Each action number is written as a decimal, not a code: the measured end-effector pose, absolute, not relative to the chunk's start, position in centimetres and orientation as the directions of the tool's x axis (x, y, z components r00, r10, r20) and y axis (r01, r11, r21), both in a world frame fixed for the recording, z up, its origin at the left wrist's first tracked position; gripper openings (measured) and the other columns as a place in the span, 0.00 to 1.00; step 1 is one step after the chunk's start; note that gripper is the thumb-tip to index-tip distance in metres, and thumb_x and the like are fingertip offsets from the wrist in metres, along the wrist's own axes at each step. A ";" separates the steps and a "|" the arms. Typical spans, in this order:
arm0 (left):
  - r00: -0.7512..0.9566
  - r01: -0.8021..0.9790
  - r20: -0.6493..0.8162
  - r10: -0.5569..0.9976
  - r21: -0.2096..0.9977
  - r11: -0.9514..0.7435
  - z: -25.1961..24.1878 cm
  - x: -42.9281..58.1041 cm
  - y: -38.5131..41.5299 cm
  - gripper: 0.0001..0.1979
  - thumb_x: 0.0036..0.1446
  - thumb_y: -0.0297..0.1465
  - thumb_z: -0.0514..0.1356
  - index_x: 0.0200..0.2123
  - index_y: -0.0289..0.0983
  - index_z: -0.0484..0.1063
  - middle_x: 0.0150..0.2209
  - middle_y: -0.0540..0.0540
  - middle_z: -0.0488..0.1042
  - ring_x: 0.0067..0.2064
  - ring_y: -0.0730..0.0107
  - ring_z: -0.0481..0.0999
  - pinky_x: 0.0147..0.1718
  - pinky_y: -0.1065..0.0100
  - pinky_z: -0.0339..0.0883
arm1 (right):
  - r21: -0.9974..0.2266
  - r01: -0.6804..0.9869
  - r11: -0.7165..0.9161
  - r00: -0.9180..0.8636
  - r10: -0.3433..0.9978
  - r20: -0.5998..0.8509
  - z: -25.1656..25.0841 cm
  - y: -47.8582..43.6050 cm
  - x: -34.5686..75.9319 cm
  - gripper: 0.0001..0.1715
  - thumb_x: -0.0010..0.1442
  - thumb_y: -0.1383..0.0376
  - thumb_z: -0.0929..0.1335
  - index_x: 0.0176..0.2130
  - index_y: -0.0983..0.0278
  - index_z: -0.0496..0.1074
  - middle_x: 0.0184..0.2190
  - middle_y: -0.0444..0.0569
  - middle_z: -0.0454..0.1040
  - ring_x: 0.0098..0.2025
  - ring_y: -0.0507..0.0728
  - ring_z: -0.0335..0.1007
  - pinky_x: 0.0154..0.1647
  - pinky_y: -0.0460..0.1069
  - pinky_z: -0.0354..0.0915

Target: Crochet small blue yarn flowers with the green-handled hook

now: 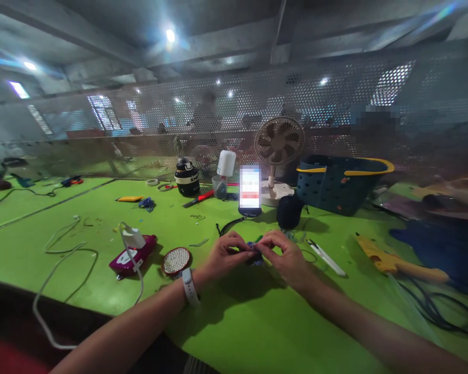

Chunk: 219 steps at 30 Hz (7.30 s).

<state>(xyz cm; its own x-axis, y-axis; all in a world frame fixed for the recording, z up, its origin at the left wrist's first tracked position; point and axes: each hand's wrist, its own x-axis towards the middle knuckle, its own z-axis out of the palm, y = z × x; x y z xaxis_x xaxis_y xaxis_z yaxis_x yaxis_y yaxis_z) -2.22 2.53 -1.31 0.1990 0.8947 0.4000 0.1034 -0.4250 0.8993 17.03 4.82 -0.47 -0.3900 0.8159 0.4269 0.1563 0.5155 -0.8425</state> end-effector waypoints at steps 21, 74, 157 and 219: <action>0.215 0.126 0.358 0.909 0.912 -0.389 -1.2 -2.5 2.5 0.10 0.52 0.37 0.68 0.33 0.35 0.80 0.33 0.45 0.75 0.35 0.70 0.75 0.35 0.67 0.72 | -0.779 0.273 0.564 -0.410 0.801 0.436 -0.3 4.5 17.0 0.21 0.65 0.49 0.63 0.31 0.62 0.69 0.33 0.48 0.69 0.38 0.58 0.67 0.41 0.53 0.63; 0.339 0.199 0.240 0.910 0.927 -0.318 -0.9 -3.6 2.8 0.09 0.50 0.30 0.68 0.37 0.38 0.79 0.34 0.47 0.76 0.34 0.72 0.73 0.34 0.68 0.68 | -0.999 0.040 0.025 -0.448 0.894 0.004 -2.6 5.2 16.9 0.24 0.54 0.48 0.71 0.40 0.62 0.64 0.28 0.39 0.70 0.17 0.46 0.61 0.16 0.43 0.57; 0.425 0.053 -0.062 0.903 0.998 0.043 -1.5 -2.6 2.7 0.15 0.43 0.34 0.72 0.30 0.32 0.73 0.28 0.48 0.79 0.29 0.75 0.76 0.35 0.69 0.71 | -0.996 0.068 0.051 -0.490 0.872 0.011 -2.2 4.8 16.9 0.22 0.51 0.52 0.73 0.37 0.64 0.66 0.21 0.37 0.69 0.17 0.47 0.63 0.18 0.44 0.59; 0.416 0.306 0.127 0.901 0.913 -0.271 -1.7 -2.8 2.4 0.03 0.49 0.29 0.67 0.28 0.35 0.79 0.28 0.47 0.82 0.29 0.73 0.78 0.33 0.70 0.73 | -0.787 0.341 0.513 -0.725 0.677 0.127 0.1 5.0 18.7 0.13 0.60 0.70 0.68 0.46 0.66 0.74 0.39 0.52 0.77 0.34 0.55 0.75 0.36 0.54 0.72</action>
<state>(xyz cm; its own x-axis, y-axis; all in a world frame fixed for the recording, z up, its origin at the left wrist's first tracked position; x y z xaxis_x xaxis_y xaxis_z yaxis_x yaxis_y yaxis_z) -2.79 2.36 -1.66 0.4156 0.9006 0.1275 0.3064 -0.2706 0.9126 18.69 4.98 0.13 -0.7247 0.6772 0.1273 0.3414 0.5134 -0.7873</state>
